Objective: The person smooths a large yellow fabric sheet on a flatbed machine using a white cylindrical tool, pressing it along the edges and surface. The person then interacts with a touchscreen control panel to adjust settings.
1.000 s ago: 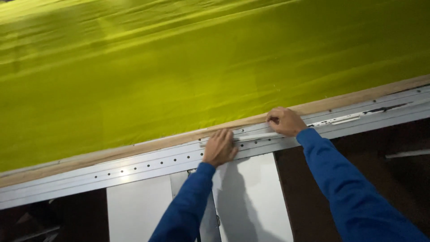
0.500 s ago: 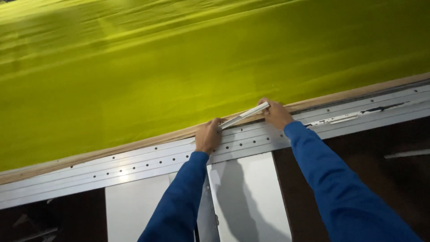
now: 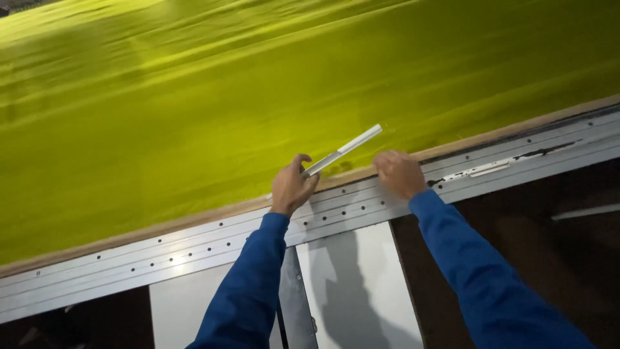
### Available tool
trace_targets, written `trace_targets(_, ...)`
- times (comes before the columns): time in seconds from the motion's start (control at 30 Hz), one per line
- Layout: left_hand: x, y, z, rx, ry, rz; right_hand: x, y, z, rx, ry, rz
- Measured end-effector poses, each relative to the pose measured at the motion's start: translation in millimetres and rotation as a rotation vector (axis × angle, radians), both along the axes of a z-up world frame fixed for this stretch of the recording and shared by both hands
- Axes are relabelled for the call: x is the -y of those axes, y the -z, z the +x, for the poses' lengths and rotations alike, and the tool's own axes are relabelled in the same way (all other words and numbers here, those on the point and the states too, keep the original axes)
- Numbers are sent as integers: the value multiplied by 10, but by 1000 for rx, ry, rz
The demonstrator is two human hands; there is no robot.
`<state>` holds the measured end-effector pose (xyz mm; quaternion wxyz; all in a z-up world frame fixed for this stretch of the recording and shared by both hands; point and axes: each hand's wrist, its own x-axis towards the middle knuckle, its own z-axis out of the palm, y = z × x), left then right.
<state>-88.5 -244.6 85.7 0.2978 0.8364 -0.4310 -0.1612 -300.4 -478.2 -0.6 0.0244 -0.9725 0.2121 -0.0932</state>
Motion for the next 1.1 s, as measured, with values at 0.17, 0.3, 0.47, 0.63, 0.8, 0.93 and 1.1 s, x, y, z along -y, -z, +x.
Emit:
trace_targets(0.17, 299, 204, -26, -58, 91, -39, -136, 265, -366, 54, -87, 24)
trace_targets(0.3, 444, 618, -156, 248, 158, -167, -268, 173, -407, 149, -95, 13)
trace_targets(0.47, 462, 1017, -268, 309, 260, -168, -356, -40, -409, 136, -106, -26)
trace_targets(0.63, 284, 917, -446, 296, 257, -135, -449, -189, -321, 156, -133, -49)
trace_targets(0.8, 167, 794, -541, 398, 212, -241, -431, -139, -160, 194, -207, 10)
trace_targets(0.93, 198, 764, -581, 408, 193, -245, -324, -224, 425, 269, -184, 16)
trace_targets(1.1, 199, 672, -612, 385, 191, -179, -64, 4, 979, -38, -128, 268)
